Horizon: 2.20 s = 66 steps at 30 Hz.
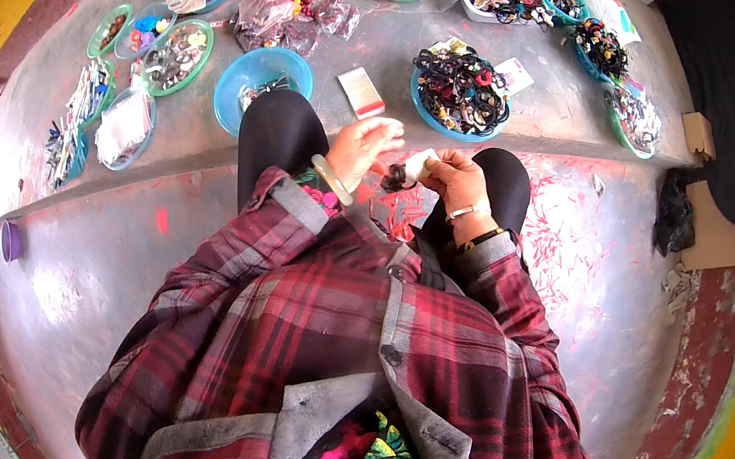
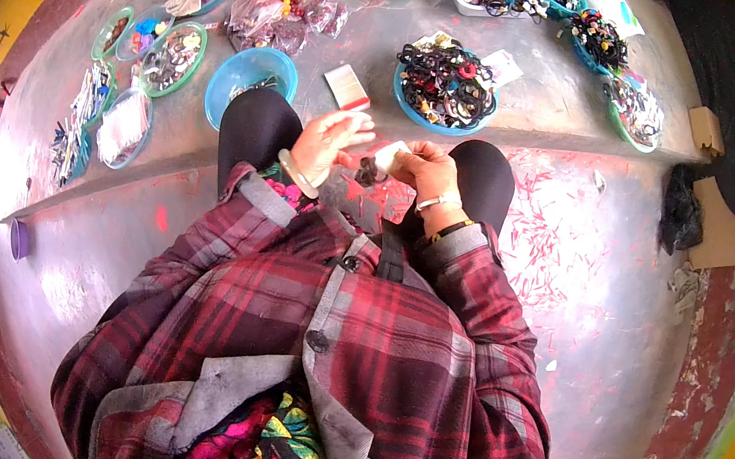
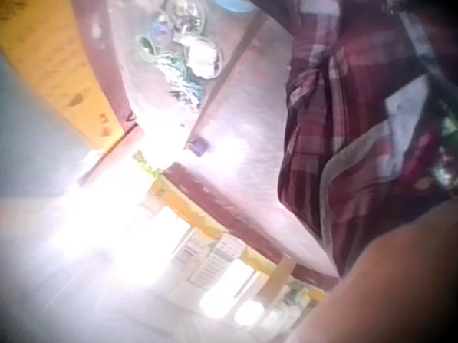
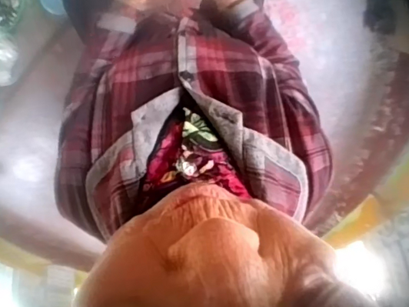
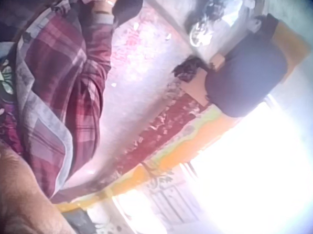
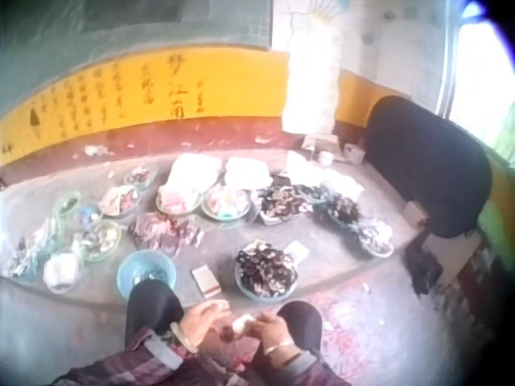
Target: The person sits on the floor and assembles hair accessories by hand. They pick up hair ties and small plastic bags, insert the ties into the bags, and seal them. The person handles multiple hair ties and bags one at a time, placing the finished items into a blue bowl.
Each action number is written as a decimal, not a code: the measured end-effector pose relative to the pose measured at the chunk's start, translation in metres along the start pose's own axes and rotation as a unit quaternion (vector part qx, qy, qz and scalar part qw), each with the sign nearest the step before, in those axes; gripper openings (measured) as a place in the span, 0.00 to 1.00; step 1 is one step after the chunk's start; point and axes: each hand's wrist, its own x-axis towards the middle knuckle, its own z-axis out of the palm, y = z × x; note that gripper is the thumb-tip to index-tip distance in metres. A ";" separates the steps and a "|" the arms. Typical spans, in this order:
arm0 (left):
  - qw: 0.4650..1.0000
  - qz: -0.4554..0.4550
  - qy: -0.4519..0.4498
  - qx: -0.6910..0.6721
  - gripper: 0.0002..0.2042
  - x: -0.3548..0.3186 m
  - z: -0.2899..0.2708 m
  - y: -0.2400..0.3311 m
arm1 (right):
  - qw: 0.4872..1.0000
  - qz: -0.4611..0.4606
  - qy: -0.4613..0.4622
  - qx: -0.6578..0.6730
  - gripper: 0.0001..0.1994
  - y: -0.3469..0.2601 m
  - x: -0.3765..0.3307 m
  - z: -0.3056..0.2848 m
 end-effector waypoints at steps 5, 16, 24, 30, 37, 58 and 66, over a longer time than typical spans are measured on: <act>0.989 -0.078 -0.042 0.116 0.17 -0.013 -0.012 -0.002 | 0.997 0.028 -0.022 0.067 0.02 -0.017 -0.007 -0.006; 0.976 -0.180 -0.120 0.003 0.07 -0.012 -0.009 -0.023 | 0.999 -0.029 -0.010 0.016 0.03 -0.011 -0.007 -0.012; 0.977 -0.170 -0.131 0.014 0.12 -0.008 -0.008 -0.023 | 0.995 -0.074 -0.004 -0.066 0.03 -0.008 -0.004 -0.014; 0.972 -0.170 -0.141 0.085 0.15 -0.010 -0.003 -0.017 | 0.992 -0.069 -0.046 -0.093 0.02 -0.009 -0.005 -0.011; 0.975 -0.162 -0.138 0.065 0.17 -0.012 -0.004 -0.013 | 0.982 -0.044 -0.079 -0.163 0.03 -0.011 0.000 -0.019; 0.952 -0.180 -0.164 0.184 0.16 -0.020 -0.008 -0.016 | 0.922 -0.114 -0.120 -0.350 0.04 -0.011 -0.010 -0.008; 0.984 -0.104 -0.108 0.093 0.15 -0.030 -0.009 0.012 | 0.947 -0.132 -0.107 -0.274 0.05 -0.025 -0.015 0.024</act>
